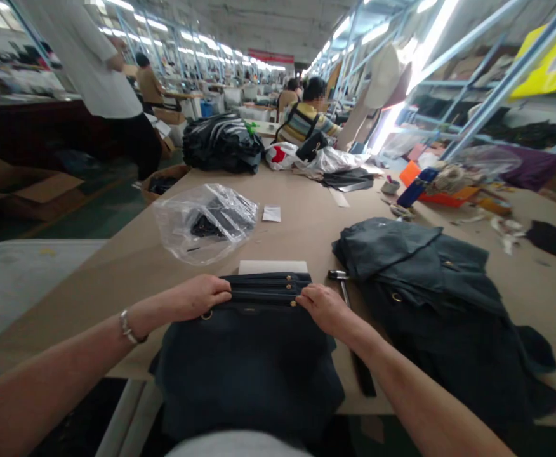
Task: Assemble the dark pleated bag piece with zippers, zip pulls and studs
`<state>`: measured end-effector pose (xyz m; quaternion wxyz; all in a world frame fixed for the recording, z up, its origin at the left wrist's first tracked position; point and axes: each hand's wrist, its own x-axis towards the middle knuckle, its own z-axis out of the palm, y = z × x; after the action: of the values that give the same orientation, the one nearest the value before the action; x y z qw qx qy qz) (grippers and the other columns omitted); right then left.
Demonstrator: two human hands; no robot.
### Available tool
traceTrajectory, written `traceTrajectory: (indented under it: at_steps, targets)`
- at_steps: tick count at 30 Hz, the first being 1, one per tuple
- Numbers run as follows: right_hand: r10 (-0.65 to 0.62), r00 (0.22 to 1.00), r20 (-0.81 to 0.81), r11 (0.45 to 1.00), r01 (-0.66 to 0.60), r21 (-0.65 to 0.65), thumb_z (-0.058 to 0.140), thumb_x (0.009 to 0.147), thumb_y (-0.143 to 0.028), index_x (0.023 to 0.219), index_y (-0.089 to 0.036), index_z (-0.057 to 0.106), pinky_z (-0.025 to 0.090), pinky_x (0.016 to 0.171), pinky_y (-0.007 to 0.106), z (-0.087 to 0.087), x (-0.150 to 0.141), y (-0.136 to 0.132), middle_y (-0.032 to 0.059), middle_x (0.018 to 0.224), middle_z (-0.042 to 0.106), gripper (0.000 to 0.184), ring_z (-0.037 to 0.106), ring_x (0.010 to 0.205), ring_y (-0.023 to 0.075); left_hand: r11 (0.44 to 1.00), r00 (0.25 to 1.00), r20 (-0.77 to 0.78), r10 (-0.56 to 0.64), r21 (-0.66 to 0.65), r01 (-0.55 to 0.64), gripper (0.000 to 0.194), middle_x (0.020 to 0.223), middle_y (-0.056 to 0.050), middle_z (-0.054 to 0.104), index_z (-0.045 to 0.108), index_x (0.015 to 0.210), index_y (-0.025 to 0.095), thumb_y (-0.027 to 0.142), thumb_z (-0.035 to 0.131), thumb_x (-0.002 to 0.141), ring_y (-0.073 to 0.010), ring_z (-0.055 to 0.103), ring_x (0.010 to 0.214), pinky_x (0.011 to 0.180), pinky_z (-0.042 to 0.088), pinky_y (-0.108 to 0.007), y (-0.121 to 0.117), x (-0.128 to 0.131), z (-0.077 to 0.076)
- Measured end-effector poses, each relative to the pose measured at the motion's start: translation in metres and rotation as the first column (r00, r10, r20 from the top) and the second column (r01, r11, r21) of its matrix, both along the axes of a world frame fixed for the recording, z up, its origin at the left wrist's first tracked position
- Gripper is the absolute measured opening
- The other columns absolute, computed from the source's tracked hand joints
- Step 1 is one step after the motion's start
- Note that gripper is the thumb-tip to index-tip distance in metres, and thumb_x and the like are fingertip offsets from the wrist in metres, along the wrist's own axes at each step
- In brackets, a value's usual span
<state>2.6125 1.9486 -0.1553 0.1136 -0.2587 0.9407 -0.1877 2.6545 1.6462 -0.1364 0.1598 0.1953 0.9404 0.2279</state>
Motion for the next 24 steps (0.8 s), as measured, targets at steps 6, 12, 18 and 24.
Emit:
traceTrajectory:
  at_steps: [6,12,18,24]
  targets:
    - [0.033,0.990,-0.139,0.979,-0.004,0.206,0.039,0.095,-0.032,0.077,-0.015,0.062,0.037,0.080,0.028,-0.026,-0.022,-0.014,0.0070,0.088,0.061,0.034,0.054,0.087,0.0170,0.956,0.993,0.012,0.117,-0.272,-0.109,0.030,0.089,-0.009,0.068,0.061,0.084,0.017,0.039,0.043,0.091,-0.0227,0.063,0.087,0.072,0.043,-0.029,0.004,-0.027,-0.030]
    - [-0.007,0.995,-0.100,0.983,0.025,0.180,0.046,0.091,-0.029,0.073,-0.014,0.066,0.038,0.076,0.025,-0.021,-0.026,-0.019,0.0074,0.090,0.061,0.031,0.055,0.083,0.0144,0.878,0.949,-0.311,0.048,-0.440,-0.189,0.020,0.092,-0.014,0.064,0.062,0.093,0.013,0.028,0.050,0.088,-0.0300,0.059,0.091,0.079,0.044,-0.042,0.036,-0.014,-0.011]
    - [-0.005,0.991,-0.137,0.991,0.023,0.131,0.052,0.088,-0.034,0.081,-0.017,0.065,0.040,0.072,0.023,-0.018,-0.028,-0.008,0.0044,0.088,0.061,0.023,0.056,0.082,0.0133,0.942,0.943,-0.265,-0.203,-0.315,0.114,0.039,0.130,-0.009,0.053,0.057,0.121,0.024,0.015,0.052,0.083,-0.0315,0.049,0.113,0.089,0.043,-0.047,0.088,0.011,-0.034]
    - [-0.175,0.942,-0.286,0.944,0.243,0.222,0.042,0.092,-0.022,0.110,-0.021,0.062,0.037,0.092,0.024,0.044,-0.102,0.074,0.0060,0.114,0.059,0.027,0.051,0.108,0.0151,0.933,0.961,-0.220,-0.165,-0.351,0.079,0.051,0.138,-0.008,0.049,0.057,0.125,0.026,0.007,0.050,0.078,-0.0346,0.045,0.122,0.092,0.043,-0.051,0.091,0.012,-0.051]
